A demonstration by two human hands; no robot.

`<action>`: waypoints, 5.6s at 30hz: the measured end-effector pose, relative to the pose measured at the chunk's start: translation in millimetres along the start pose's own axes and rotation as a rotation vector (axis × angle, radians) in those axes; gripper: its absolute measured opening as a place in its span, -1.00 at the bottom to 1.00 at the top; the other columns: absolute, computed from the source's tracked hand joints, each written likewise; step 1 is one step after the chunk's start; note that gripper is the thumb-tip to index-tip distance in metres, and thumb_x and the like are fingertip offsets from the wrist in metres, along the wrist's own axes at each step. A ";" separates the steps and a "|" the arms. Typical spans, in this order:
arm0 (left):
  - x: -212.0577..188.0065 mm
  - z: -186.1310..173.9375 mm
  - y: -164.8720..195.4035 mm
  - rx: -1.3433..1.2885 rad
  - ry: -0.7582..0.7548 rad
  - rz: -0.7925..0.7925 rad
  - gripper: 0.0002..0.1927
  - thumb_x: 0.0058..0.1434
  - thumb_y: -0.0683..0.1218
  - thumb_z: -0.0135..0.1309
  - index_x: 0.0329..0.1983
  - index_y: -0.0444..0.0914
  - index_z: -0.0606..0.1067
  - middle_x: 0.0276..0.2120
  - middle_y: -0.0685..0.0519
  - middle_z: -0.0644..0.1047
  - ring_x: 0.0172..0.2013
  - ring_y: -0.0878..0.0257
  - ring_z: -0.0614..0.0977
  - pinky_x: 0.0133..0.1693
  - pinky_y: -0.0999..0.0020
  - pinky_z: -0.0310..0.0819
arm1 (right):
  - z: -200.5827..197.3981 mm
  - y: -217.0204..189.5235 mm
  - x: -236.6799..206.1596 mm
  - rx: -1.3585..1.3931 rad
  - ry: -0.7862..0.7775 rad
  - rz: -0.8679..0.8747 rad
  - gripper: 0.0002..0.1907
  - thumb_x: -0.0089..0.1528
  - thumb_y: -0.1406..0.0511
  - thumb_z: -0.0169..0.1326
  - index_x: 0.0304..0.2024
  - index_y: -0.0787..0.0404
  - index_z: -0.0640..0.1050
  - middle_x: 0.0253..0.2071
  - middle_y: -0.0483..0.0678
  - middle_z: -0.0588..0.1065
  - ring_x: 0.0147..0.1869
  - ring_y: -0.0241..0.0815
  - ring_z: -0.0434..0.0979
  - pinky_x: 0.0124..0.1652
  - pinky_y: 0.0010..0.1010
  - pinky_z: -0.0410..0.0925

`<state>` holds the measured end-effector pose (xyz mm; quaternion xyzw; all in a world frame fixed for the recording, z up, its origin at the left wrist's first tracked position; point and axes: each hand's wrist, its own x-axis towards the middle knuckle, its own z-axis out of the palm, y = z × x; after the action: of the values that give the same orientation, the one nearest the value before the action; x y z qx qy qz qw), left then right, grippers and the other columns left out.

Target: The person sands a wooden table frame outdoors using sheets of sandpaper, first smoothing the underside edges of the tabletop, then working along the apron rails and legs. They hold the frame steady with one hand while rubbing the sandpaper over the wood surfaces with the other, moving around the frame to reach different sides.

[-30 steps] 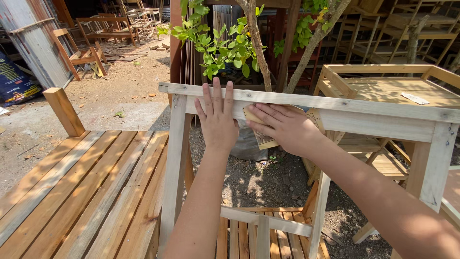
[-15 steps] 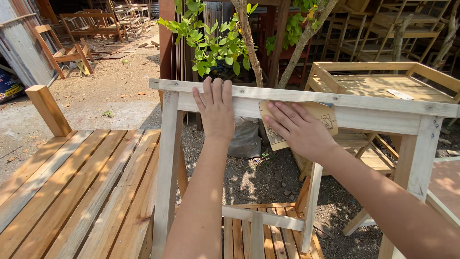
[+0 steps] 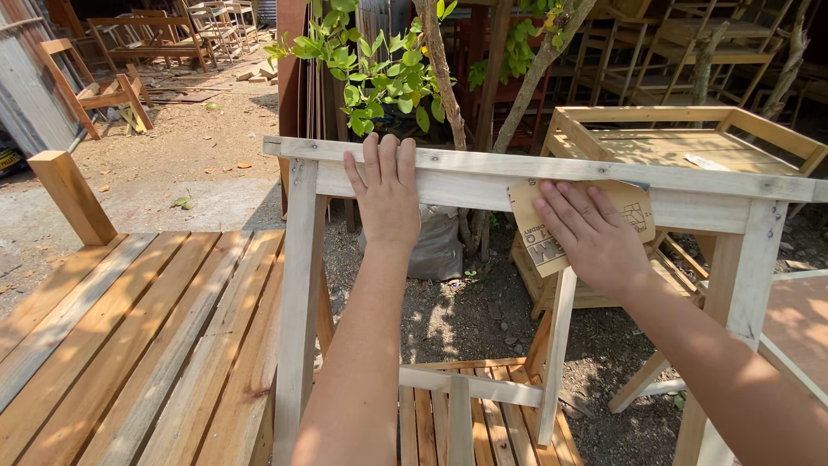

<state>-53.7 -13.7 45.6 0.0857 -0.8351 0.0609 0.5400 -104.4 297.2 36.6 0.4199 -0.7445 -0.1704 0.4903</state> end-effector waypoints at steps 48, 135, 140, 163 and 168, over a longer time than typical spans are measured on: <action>15.1 -27.8 21.2 -0.346 0.081 -0.140 -0.61 0.19 -0.05 -0.04 0.11 -0.10 0.47 0.13 0.08 0.43 0.35 0.05 0.27 0.45 -0.14 -0.33 | -1.2 79.5 -28.3 0.417 0.191 1.160 -0.40 0.55 0.14 -0.29 0.59 0.24 0.14 0.61 0.31 -0.06 0.64 0.45 -0.34 0.42 0.36 -0.44; 15.4 -41.2 -2.3 -0.593 0.125 -0.083 -0.72 0.22 -0.09 -0.10 -0.10 -0.06 0.57 -0.08 0.15 0.49 0.18 0.13 0.37 0.46 -0.03 -0.26 | -24.7 -5.3 25.9 0.423 0.031 0.880 -0.36 0.48 -0.03 -0.29 0.59 -0.06 0.12 0.65 0.00 -0.15 0.68 0.23 -0.43 0.45 0.32 -0.50; 14.4 -37.9 3.3 -0.552 0.127 -0.107 -0.76 0.24 -0.07 -0.08 -0.13 -0.05 0.58 -0.09 0.14 0.48 0.18 0.09 0.36 0.45 -0.06 -0.29 | -24.4 -5.0 18.5 0.378 0.137 0.920 -0.31 0.53 0.04 -0.21 0.62 0.20 0.11 0.66 0.17 -0.16 0.66 0.35 -0.46 0.43 0.36 -0.52; 13.7 -46.8 5.0 -0.648 0.118 -0.130 -0.75 0.25 -0.09 -0.04 -0.09 -0.06 0.60 -0.10 0.17 0.50 0.18 0.12 0.36 0.44 -0.06 -0.34 | -24.0 26.3 -18.3 0.393 0.112 0.903 -0.40 0.53 0.00 -0.31 0.60 -0.06 0.18 0.66 0.12 -0.11 0.68 0.32 -0.38 0.47 0.31 -0.48; 13.3 -45.6 6.1 -0.617 0.112 -0.128 -0.76 0.26 -0.08 -0.05 -0.09 -0.07 0.59 -0.07 0.16 0.50 0.19 0.11 0.33 0.43 -0.07 -0.35 | -39.5 -47.6 76.3 0.292 0.150 0.635 -0.27 0.44 0.05 -0.05 0.57 0.17 0.12 0.63 0.05 -0.06 0.70 0.17 -0.28 0.49 0.28 -0.42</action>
<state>-19.7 0.1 76.3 -0.0334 -0.7761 -0.2245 0.5883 -60.8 214.9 67.9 0.2449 -0.8164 0.1299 0.5067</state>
